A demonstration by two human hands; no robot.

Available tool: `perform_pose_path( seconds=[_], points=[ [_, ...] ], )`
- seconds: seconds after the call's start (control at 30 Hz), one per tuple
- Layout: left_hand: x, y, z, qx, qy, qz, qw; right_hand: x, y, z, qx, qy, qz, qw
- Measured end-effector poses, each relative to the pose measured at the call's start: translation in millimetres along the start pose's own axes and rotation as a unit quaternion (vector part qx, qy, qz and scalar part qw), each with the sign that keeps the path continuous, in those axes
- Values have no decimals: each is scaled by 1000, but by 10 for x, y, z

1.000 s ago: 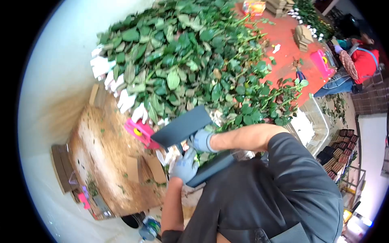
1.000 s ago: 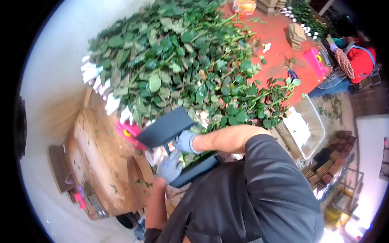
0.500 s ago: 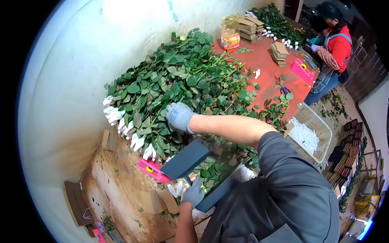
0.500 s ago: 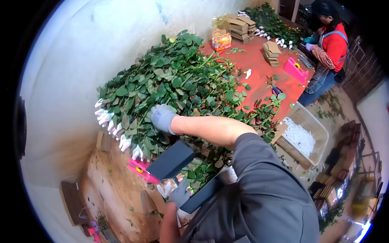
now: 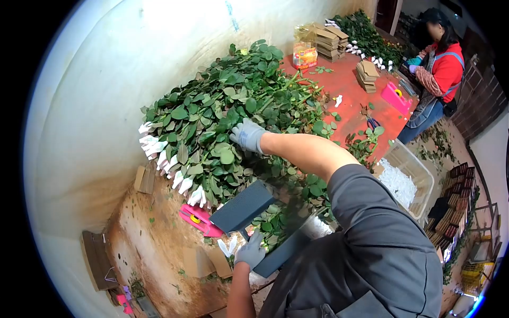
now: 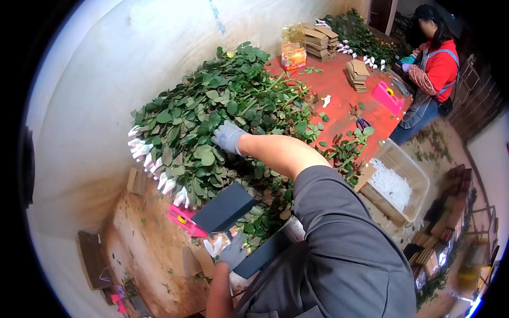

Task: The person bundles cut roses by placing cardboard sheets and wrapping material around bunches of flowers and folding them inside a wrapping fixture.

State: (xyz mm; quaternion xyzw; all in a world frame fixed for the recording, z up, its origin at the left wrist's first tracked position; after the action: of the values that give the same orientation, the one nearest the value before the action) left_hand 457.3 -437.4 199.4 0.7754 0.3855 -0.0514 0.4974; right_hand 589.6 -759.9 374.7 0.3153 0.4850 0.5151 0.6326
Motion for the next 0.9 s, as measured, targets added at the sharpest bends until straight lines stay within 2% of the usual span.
perform_pose_path(
  seconds=[0.07, 0.2, 0.3, 0.4, 0.47, 0.5, 0.63, 0.7, 0.8, 0.87, 0.9],
  points=[
    [12, -7, 2, 6, 2, 0, 1000, 18, -116, 76, 79, -8, -4, 997],
    [1, -1, -6, 0, -1, 6, 1000, 102, 114, 32, 62, 49, -36, 996],
    [-40, 22, -14, 13, 23, 1, 1000, 155, 607, -88, -48, 100, -62, 992],
    [-34, 33, -38, 12, 35, -8, 999, 256, 1077, -325, -61, 119, -57, 989],
    [-53, 55, -41, 15, 40, -1, 999, 351, 1411, -527, -134, 143, -46, 980],
    [-63, 54, -38, 9, 29, -22, 999, 369, 1534, -596, -137, 140, -42, 980],
    [-107, 96, -53, 32, 35, 21, 999, 242, 1776, -759, -115, 113, -54, 985],
    [-76, 77, -44, 30, 41, -16, 999, 229, 1883, -909, -106, 106, -56, 987],
    [-95, 92, -84, 30, 66, -36, 997, 347, 1925, -1188, -33, 95, -67, 993],
    [-224, 219, -112, 35, 55, 62, 996, 503, 1822, -1444, -6, 107, -69, 992],
    [-66, 44, -83, 43, 59, -24, 997, 562, 1703, -1567, 12, 112, -46, 993]
  ],
)
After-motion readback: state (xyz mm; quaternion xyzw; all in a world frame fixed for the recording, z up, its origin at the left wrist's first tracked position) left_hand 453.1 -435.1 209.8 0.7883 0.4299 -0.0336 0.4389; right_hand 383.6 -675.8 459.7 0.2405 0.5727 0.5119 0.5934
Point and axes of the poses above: each hand's wrist, its own z-axis towards the middle knuckle, its own y-axis out of the back of the hand, x = y × z, the point moved 9 cm from there along z, towards the middle knuckle, and after that the axes turned 4 degrees about -z, right-handed, at the moved point
